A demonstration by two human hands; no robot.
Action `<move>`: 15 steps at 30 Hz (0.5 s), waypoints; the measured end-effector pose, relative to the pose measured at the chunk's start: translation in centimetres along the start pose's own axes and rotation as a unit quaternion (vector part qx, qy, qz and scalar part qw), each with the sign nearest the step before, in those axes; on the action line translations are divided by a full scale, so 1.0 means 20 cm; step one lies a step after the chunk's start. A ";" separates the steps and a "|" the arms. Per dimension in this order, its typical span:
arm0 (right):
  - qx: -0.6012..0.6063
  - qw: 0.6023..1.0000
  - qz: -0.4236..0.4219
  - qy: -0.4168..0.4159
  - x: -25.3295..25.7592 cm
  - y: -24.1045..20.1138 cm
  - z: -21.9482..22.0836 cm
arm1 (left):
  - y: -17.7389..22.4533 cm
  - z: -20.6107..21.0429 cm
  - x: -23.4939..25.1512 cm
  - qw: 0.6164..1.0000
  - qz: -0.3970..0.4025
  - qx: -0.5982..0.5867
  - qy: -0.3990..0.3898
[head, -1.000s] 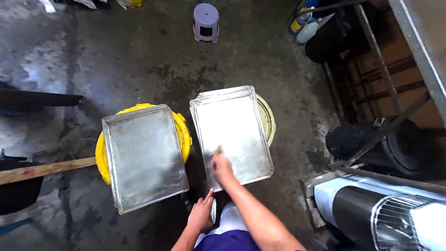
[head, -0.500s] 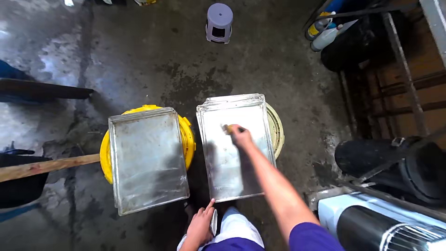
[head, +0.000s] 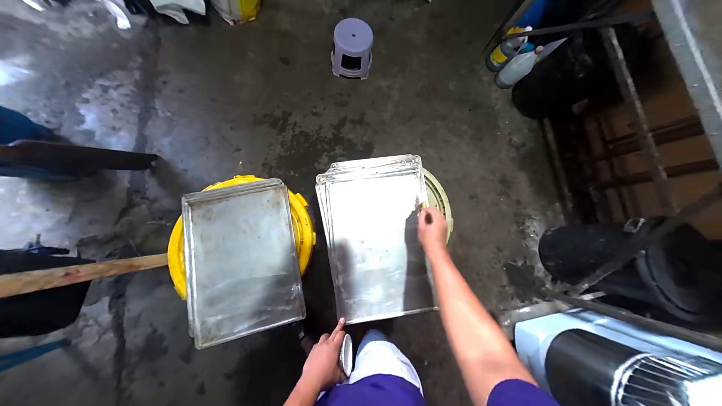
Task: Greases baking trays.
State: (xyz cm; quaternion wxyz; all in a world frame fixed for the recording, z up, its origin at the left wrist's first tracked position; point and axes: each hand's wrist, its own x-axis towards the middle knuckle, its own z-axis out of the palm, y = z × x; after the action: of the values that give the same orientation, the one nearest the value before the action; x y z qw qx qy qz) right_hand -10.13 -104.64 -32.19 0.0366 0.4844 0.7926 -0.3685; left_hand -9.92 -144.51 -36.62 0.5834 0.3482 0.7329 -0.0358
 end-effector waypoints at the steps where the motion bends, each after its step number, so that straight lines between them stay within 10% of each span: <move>1: -0.060 0.997 0.025 -0.047 -0.14 -0.04 0.09 | 0.00 0.00 -0.01 1.000 0.004 0.002 0.001; 6: 0.062 0.985 -0.091 -0.132 -0.63 0.02 0.48 | -0.01 -0.05 -0.01 0.999 0.004 0.037 -0.005; 11: 0.307 0.933 0.162 0.093 -0.47 0.55 -0.27 | -0.03 -0.02 -0.04 0.998 -0.008 0.067 -0.005; 15: 0.479 0.823 0.299 0.063 -0.84 0.75 -0.16 | -0.08 -0.03 -0.09 0.996 -0.001 0.085 -0.025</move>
State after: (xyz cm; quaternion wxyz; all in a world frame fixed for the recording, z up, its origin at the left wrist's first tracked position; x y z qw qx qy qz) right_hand 11.66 -111.23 -31.13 -0.1422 0.6764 0.3332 -0.6413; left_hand -11.11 -146.32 -35.53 0.5698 0.3952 0.7125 -0.1071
